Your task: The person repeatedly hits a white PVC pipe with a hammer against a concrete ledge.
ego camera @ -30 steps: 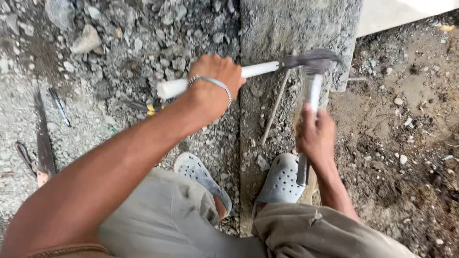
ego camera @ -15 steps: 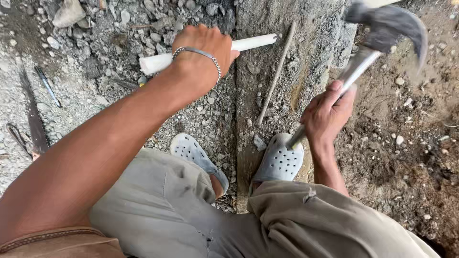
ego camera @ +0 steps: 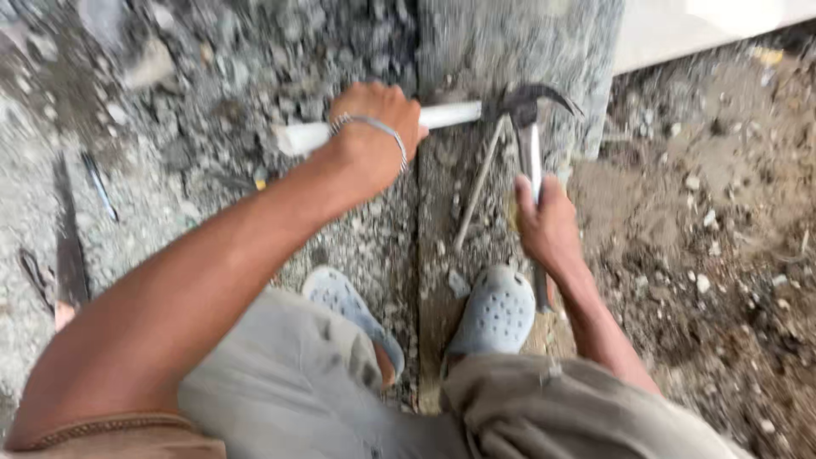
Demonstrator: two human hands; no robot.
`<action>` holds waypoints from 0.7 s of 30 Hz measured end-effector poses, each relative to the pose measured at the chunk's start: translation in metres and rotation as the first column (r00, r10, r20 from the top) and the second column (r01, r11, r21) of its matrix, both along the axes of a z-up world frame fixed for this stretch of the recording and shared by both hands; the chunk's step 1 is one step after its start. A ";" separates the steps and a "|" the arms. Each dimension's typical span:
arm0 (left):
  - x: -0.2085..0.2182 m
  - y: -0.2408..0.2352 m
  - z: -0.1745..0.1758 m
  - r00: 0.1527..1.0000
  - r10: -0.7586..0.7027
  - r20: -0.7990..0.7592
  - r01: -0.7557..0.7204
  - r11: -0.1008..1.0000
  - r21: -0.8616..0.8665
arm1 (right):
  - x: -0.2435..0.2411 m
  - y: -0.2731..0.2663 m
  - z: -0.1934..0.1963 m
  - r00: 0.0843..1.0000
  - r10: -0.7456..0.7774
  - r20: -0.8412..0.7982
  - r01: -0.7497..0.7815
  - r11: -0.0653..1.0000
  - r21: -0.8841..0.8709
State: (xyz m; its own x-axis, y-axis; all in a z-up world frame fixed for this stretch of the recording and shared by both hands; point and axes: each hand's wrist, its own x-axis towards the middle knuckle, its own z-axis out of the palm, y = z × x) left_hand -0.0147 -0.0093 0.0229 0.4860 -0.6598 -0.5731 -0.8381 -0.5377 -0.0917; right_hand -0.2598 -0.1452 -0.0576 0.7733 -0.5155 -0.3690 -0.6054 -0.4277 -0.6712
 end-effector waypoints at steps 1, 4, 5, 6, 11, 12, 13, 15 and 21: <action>0.011 -0.008 0.002 0.999 -0.010 0.030 0.010 1.000 -0.014 | 0.011 -0.007 0.000 0.999 -0.010 0.030 0.010 1.000 -0.014; 0.002 -0.001 -0.008 0.999 -0.049 -0.019 0.050 0.995 0.090 | -0.008 -0.005 0.010 0.974 -0.225 -0.018 0.225 0.961 0.159; 0.003 0.005 -0.011 0.999 -0.054 0.003 0.054 0.999 0.002 | -0.009 0.000 0.005 0.909 -0.395 0.133 0.349 0.897 0.272; 0.006 0.007 -0.012 0.996 -0.074 0.052 0.079 0.992 -0.097 | -0.008 0.003 -0.001 0.770 -0.573 0.279 0.451 0.800 0.397; 0.012 -0.003 0.003 0.999 -0.036 0.033 0.035 0.999 0.029 | 0.013 -0.002 -0.009 0.994 -0.101 0.046 0.098 0.993 0.063; 0.009 0.001 0.004 1.000 -0.010 0.000 0.010 0.994 0.110 | 0.008 -0.002 0.000 0.976 -0.172 -0.135 0.206 0.932 0.300; 0.014 0.007 0.007 1.000 -0.006 -0.010 0.007 0.993 0.118 | 0.009 -0.001 0.007 0.975 -0.168 -0.147 0.206 0.930 0.304; 0.027 0.029 0.018 0.992 -0.074 0.106 0.077 0.997 -0.025 | 0.006 0.004 0.022 0.907 -0.408 0.109 0.341 0.860 0.380; 0.036 0.030 0.028 0.961 0.176 -0.212 -0.160 0.983 0.092 | 0.014 -0.016 0.062 0.766 -0.598 0.236 0.402 0.732 0.550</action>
State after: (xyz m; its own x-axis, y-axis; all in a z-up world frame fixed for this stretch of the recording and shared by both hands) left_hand 0.0212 0.0206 0.0504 0.4440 -0.5318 -0.7212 -0.7404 -0.6710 0.0390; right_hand -0.2461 -0.1613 0.0049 0.5706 -0.7191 -0.3967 -0.2992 0.2679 -0.9158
